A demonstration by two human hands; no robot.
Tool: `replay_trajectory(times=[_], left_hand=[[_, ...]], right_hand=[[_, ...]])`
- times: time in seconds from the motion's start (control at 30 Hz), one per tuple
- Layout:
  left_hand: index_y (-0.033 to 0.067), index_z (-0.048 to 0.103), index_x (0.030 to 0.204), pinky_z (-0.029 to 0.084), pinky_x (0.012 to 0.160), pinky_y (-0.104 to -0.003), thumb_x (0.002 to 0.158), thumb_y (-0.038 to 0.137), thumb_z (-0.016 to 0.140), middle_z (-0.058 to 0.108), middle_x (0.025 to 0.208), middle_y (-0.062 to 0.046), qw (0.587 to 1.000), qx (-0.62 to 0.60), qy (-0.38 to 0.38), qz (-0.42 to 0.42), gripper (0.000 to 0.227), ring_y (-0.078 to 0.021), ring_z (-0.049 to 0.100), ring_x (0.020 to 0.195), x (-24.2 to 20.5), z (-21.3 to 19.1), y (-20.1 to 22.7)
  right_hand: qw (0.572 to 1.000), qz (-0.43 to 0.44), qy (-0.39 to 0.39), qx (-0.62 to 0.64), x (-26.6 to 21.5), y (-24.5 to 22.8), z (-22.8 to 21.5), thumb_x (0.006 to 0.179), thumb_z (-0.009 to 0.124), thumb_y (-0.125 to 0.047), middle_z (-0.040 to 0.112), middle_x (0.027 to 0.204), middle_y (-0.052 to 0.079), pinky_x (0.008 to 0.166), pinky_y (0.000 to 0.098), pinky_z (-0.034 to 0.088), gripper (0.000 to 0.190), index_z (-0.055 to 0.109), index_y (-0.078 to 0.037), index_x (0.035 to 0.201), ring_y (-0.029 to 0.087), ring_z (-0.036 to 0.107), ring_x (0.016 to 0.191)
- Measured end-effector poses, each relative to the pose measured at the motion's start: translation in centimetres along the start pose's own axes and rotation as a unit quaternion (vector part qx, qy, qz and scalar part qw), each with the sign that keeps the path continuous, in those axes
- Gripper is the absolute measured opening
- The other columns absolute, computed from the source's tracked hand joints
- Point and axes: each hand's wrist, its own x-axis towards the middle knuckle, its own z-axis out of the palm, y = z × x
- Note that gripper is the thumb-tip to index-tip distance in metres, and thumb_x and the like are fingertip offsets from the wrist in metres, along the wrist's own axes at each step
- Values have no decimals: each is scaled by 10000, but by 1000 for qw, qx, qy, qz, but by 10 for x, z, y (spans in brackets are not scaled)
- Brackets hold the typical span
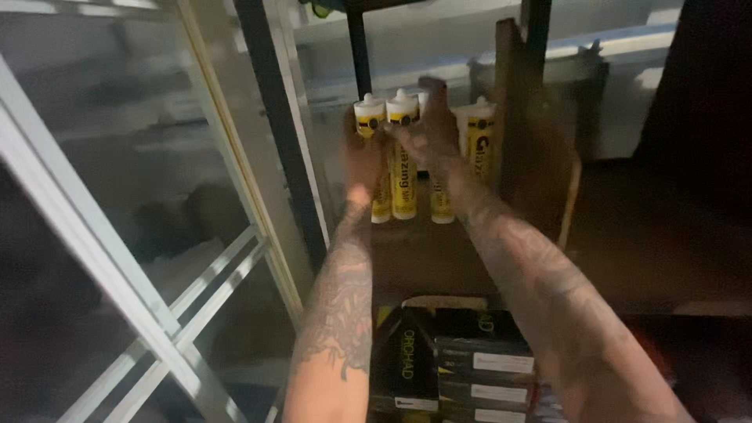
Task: The person picks up several tubes of sealant from a cardboard box on the floor and places them upright onto a wooden shelf in a storage area.
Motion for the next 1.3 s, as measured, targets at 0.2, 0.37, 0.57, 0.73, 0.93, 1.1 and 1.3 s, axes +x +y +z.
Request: replay_trajectory(times=[0.2,0.37,0.57,0.73,0.93,1.1,1.3], left_hand=[[158,530,1365,589,878,-383,975,295,605,714,1254,-106,991,-91,-28,-96,421,-249,729,1107,-7,-4,5],[177,446,1465,561,975,-422,964,307,611,632,1371,-126,992,-81,-10,-97,543,-274,658,1215,-7,-10,-22],[179,541,1344,588,793,-377,976,267,565,718,1124,-78,995,75,24,-60,379,-217,723,998,-11,-16,5],[143,345,1536,502,1070,-452,1025,392,516,493,1545,-149,997,48,2,-53,593,-318,550,1374,0,-12,-35],[118,534,1374,621,876,-399,1008,220,582,683,1264,-143,992,-117,-37,-7,383,-286,710,1132,1,-10,-25],[115,586,1190,593,738,-366,978,271,586,703,1069,-114,992,-102,-61,-35,263,-247,728,932,-7,-3,4],[168,528,1405,513,1008,-421,1003,249,533,633,1349,-109,996,-61,-58,-14,410,-283,638,1203,-1,-4,-41]], right_hand=[[958,16,-87,-272,28,26,6,695,921,-293,709,1259,66,855,409,556,646,598,-222,1249,286,694,1101],[943,-124,-112,-289,41,61,14,624,972,-257,687,1078,105,678,415,557,608,637,-88,1102,316,696,923],[883,-27,-169,-437,41,7,20,583,1023,-388,708,1108,87,748,406,558,721,646,-127,1139,283,667,1005],[725,-162,-156,-651,66,25,17,593,869,-735,708,992,66,815,513,456,688,686,-271,1067,347,556,1066],[749,-68,-215,-623,75,13,5,671,799,-561,706,1097,150,1007,573,316,577,704,-202,1113,392,534,1197],[804,-5,-226,-550,77,6,5,572,995,-578,759,913,76,774,424,540,677,706,-136,994,269,722,783],[809,31,-207,-550,75,11,-12,613,982,-583,717,1124,112,728,452,567,769,649,-154,1157,303,685,989]])
